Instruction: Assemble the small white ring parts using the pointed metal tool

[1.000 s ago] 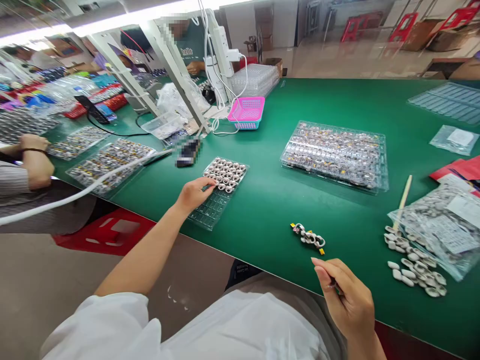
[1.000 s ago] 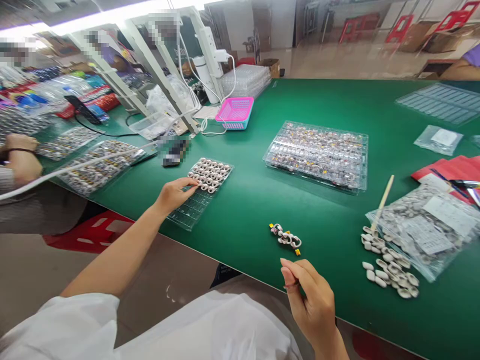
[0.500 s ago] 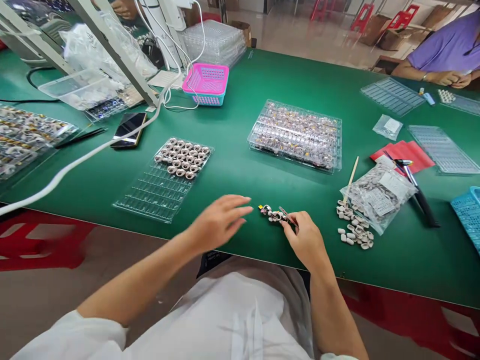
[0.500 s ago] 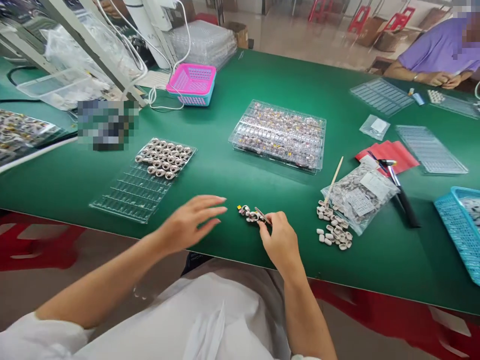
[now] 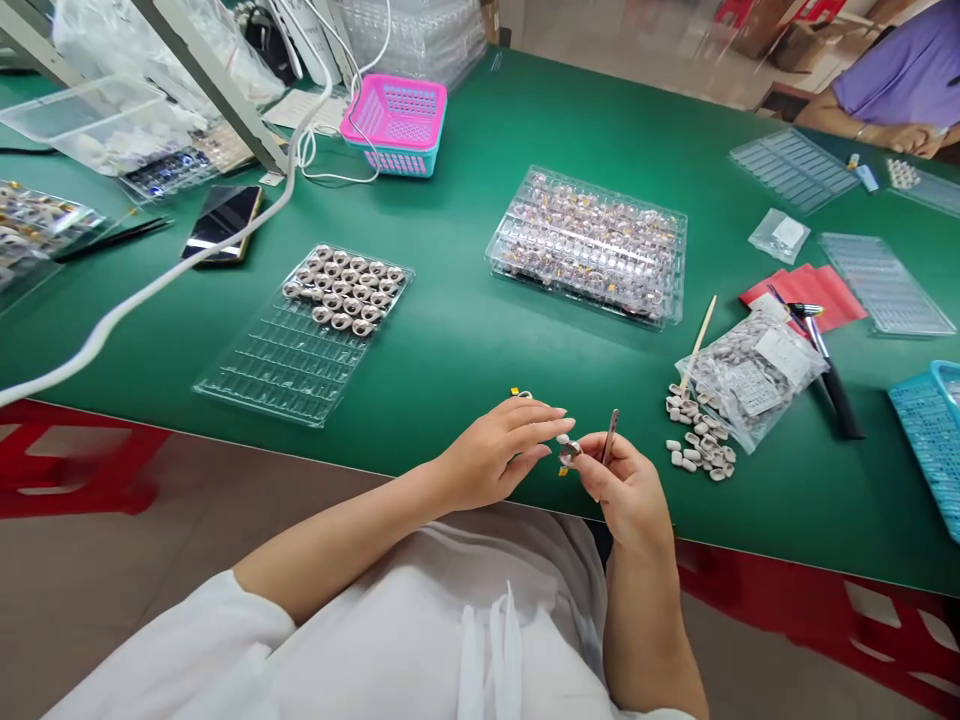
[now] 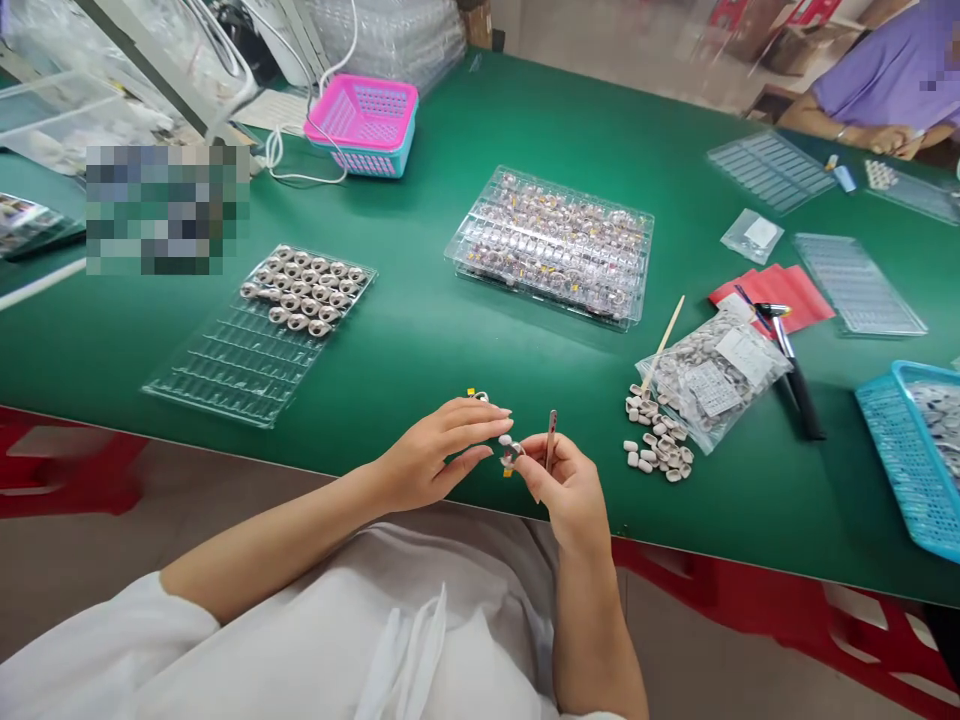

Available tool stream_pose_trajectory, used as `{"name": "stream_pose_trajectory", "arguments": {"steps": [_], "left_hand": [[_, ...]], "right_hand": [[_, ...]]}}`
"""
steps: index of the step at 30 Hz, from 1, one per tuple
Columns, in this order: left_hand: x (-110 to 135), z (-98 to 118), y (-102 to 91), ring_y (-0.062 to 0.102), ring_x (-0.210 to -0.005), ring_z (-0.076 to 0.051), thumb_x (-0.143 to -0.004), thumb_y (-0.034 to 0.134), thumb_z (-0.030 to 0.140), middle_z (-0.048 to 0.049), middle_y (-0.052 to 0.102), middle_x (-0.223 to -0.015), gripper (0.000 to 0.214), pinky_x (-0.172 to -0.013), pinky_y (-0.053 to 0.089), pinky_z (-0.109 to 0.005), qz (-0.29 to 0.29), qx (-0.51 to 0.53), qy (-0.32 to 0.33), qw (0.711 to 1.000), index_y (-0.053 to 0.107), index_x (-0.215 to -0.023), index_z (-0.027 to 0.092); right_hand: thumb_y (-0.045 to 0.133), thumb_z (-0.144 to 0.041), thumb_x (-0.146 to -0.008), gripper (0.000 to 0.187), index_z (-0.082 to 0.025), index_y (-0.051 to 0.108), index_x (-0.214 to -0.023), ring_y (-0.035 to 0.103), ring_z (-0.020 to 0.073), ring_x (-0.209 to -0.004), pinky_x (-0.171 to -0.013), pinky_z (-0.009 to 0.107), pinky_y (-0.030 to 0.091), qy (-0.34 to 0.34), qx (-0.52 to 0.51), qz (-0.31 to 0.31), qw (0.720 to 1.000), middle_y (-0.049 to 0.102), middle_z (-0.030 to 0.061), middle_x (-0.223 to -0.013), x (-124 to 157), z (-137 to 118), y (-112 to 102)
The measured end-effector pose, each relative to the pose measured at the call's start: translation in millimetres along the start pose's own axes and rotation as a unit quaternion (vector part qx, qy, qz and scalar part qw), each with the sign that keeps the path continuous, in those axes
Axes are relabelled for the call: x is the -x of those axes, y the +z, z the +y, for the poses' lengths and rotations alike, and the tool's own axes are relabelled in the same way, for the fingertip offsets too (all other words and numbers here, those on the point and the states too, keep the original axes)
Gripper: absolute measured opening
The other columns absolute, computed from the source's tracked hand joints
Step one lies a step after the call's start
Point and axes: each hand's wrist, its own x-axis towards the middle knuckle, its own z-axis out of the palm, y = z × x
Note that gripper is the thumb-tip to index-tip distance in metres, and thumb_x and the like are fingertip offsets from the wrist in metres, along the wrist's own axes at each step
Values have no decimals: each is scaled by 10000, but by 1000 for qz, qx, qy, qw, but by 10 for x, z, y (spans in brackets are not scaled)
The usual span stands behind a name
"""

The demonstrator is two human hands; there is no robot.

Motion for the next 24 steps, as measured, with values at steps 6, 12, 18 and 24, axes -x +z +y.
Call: {"name": "stream_pose_trajectory", "arguments": {"steps": [6,12,18,24], "left_hand": [[-45,20,-18,723,-974,-203,-958,513,146,-113,783,-1015,274,-942,544,-368,-19,103,6,995,693,-1150,221],[-45,122,-43,715,-882,-193,-927,564,167,-120,770,-933,227,-889,564,-340,-4,118,-54,992,711,-1099,174],[-60,192,-105,719,-874,-191,-929,567,203,-113,779,-957,229,-865,557,-304,-29,163,-143,976,725,-1088,157],[-33,231,-105,718,-846,-177,-909,612,225,-100,781,-976,249,-818,566,-267,-45,226,-213,950,711,-1117,131]], "right_hand": [[787,-381,-730,321,-172,613,-900,372,48,-438,-398,191,253,54,-141,-53,987,662,14,-692,13,19,78],[750,-371,-803,307,-213,635,-1040,569,113,-582,-482,223,446,-50,-44,-36,997,693,26,-801,123,80,94],[662,-314,-907,157,-227,698,-1033,646,154,-740,-597,259,526,-198,156,53,966,711,51,-938,238,89,109],[565,-282,-970,116,-229,667,-991,617,129,-658,-622,254,524,-245,272,82,927,681,16,-838,227,41,150]]}}
